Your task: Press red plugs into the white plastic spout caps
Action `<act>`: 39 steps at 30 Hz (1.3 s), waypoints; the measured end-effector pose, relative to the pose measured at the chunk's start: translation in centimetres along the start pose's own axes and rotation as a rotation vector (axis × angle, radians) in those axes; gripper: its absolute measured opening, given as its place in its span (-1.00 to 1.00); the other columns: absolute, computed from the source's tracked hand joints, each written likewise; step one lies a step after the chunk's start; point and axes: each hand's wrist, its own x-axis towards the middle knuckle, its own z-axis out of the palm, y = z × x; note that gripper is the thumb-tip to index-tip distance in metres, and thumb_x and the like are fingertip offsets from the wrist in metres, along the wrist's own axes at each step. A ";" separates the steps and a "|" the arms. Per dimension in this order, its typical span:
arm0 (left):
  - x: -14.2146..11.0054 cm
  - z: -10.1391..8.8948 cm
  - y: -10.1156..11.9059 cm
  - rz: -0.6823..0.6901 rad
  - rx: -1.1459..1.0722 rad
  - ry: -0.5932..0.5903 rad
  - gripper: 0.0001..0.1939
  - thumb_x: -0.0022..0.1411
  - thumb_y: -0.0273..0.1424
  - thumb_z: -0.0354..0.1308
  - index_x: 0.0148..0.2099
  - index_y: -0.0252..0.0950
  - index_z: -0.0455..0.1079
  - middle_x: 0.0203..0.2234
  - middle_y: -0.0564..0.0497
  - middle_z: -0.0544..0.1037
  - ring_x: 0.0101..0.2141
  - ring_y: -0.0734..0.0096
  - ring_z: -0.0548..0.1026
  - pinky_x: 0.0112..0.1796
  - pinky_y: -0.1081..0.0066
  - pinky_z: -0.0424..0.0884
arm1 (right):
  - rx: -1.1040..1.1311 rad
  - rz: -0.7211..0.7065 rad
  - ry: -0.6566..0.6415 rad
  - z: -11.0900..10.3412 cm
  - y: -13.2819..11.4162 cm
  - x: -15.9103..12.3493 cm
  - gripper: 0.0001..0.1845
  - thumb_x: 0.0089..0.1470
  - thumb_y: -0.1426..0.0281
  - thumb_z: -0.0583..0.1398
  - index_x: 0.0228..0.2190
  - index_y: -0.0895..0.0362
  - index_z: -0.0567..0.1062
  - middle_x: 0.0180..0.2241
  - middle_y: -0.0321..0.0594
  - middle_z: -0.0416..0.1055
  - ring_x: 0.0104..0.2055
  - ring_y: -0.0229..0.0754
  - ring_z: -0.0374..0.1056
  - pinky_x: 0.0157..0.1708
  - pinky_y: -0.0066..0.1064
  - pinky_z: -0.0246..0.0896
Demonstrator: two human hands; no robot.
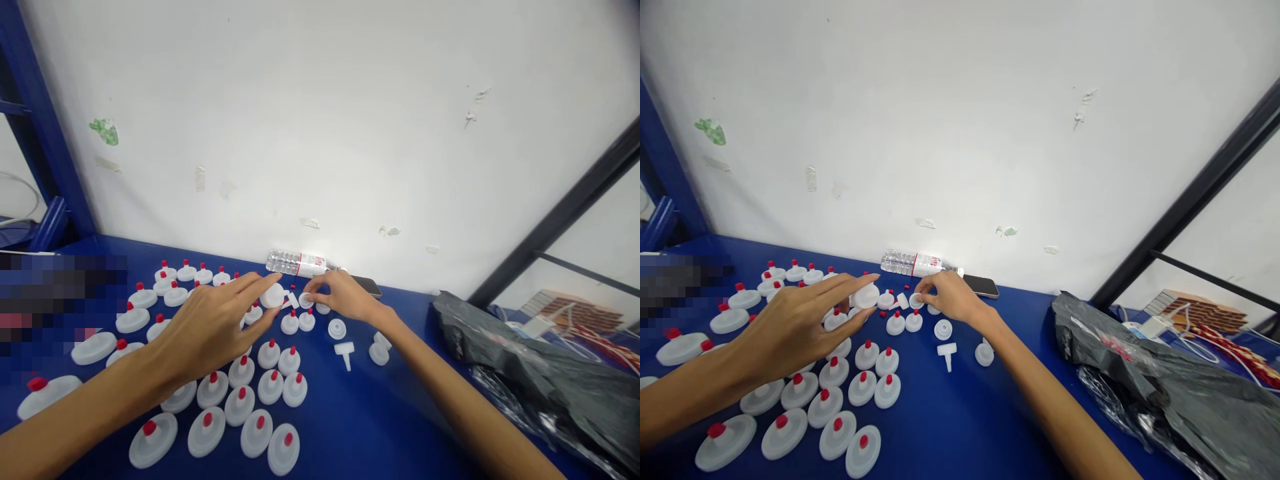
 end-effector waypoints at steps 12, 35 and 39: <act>-0.2 0.2 -0.1 0.021 -0.006 0.021 -0.58 0.44 -0.30 0.12 0.20 -0.47 0.44 -0.28 -0.14 0.66 -0.57 0.46 0.51 -0.66 0.47 0.39 | -0.120 0.058 0.082 -0.2 0.6 0.0 -0.63 0.44 0.30 0.09 -0.20 0.12 0.68 -0.21 -0.13 0.68 -0.18 -0.06 0.55 -0.14 -0.31 0.28; -0.7 0.4 -0.3 0.032 -0.002 0.007 -0.55 0.46 -0.25 0.11 0.25 -0.41 0.40 -0.12 -0.22 0.69 -0.51 0.41 0.59 -0.62 0.44 0.47 | -0.136 0.058 -0.011 0.5 0.9 0.0 -0.37 0.48 0.09 -0.01 -0.27 0.12 0.75 -0.38 -0.17 0.66 -0.32 -0.11 0.53 -0.21 -0.32 0.27; -0.7 0.4 -0.2 0.034 0.003 0.007 -0.56 0.45 -0.25 0.11 0.24 -0.41 0.41 -0.12 -0.23 0.69 -0.49 0.38 0.62 -0.62 0.44 0.48 | -0.159 0.075 -0.021 0.1 1.1 -0.2 -0.35 0.49 0.09 -0.03 -0.25 0.13 0.75 -0.33 -0.13 0.68 -0.26 -0.05 0.57 -0.16 -0.29 0.31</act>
